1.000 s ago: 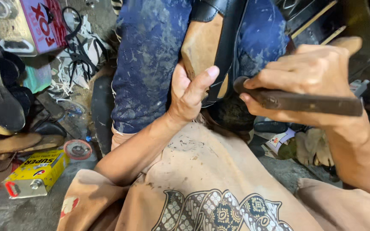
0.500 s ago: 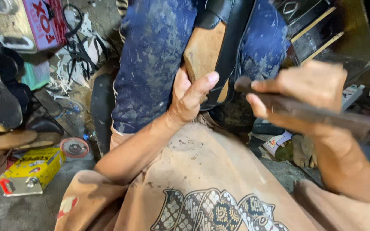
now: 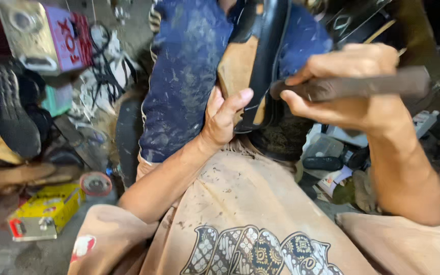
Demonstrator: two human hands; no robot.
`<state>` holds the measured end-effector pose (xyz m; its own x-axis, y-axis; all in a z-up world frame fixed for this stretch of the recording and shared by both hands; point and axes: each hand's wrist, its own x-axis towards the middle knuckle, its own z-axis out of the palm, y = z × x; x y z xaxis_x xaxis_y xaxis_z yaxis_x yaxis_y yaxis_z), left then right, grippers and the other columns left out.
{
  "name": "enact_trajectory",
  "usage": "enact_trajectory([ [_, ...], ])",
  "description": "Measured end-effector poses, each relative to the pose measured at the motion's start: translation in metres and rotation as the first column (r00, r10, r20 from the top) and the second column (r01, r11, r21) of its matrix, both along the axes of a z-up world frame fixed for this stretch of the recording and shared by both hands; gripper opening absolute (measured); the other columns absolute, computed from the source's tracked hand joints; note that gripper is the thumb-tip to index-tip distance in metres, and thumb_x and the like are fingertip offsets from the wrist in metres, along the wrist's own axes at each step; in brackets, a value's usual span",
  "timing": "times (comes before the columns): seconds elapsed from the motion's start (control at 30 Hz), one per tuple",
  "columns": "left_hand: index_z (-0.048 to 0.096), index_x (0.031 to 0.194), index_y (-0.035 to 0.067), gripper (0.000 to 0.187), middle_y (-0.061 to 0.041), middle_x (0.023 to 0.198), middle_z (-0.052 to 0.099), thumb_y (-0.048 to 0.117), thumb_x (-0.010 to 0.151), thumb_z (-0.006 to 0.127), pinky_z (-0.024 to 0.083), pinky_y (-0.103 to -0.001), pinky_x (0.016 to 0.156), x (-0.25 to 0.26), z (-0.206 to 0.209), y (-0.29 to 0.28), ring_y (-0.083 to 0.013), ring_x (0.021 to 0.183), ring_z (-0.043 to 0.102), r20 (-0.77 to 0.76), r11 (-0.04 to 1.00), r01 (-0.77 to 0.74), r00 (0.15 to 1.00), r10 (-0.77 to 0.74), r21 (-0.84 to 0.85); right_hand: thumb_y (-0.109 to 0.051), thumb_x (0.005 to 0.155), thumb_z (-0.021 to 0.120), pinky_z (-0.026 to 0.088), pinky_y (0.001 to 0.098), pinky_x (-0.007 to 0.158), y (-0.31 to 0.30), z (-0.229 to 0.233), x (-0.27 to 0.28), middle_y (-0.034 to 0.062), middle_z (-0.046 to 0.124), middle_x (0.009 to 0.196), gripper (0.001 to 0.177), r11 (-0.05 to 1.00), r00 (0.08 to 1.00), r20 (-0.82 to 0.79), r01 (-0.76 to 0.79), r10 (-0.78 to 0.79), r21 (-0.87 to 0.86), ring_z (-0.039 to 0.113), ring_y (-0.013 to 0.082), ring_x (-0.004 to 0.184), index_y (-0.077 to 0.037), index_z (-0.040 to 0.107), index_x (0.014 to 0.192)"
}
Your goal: The person assembles leather shoes by hand, hammering a white shoe upper onto a wooden last, checking the fit of a black sole, and then hammering and shaping a black leather sandal around a last.
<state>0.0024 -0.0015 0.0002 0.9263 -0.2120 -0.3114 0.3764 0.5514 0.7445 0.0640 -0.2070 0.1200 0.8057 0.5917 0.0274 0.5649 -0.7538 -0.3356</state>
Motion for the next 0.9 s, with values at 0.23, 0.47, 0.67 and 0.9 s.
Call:
enact_trajectory([
  [0.23,0.028,0.156,0.001,0.085,-0.016,0.154,0.043,0.036,0.09,0.067,0.037,-0.038,0.122,-0.034,0.029,0.017,-0.0243,0.141,0.046,-0.118,0.992,-0.011,0.993,-0.004,-0.123,-0.014,0.084,0.078,0.042,0.0232,0.055,-0.021,0.039,-0.05,0.0097,0.07,0.078,0.021,0.87,0.848,-0.494,0.38,-0.193,0.313,0.056,0.0109,0.057,0.0,0.073,0.098],
  [0.47,0.021,0.161,0.004,0.079,-0.008,0.159,0.038,0.039,0.099,0.056,0.035,-0.034,0.123,0.013,0.028,0.047,-0.0176,0.143,0.04,0.006,0.871,0.49,0.872,-0.49,0.031,-0.01,0.087,0.077,0.05,0.0252,0.066,0.009,0.018,-0.121,0.0175,0.074,0.092,0.021,0.731,0.793,-0.447,0.583,-0.414,0.355,0.068,0.0178,0.069,0.004,0.072,0.102],
  [0.67,0.017,0.159,0.001,0.089,-0.014,0.169,0.016,0.053,0.094,0.05,0.01,-0.035,0.126,-0.004,0.017,0.037,-0.0182,0.156,0.013,-0.214,0.848,0.466,0.882,-0.421,0.253,-0.01,0.085,0.077,0.048,0.0264,0.067,0.027,0.016,-0.136,0.02,0.073,0.092,0.022,0.698,0.778,-0.405,0.619,-0.48,0.36,0.066,0.0209,0.07,0.006,0.072,0.1],
  [0.9,0.02,0.158,-0.002,0.075,-0.015,0.168,0.019,0.044,0.103,0.043,0.007,-0.035,0.129,-0.006,0.015,0.036,-0.0193,0.157,0.014,-0.08,0.865,0.412,0.91,-0.407,0.286,-0.015,0.086,0.079,0.052,0.0318,0.071,0.029,0.006,-0.118,0.0107,0.076,0.092,0.019,0.848,0.889,-0.296,0.434,-0.349,0.304,0.07,0.0209,0.071,0.001,0.074,0.094],
])
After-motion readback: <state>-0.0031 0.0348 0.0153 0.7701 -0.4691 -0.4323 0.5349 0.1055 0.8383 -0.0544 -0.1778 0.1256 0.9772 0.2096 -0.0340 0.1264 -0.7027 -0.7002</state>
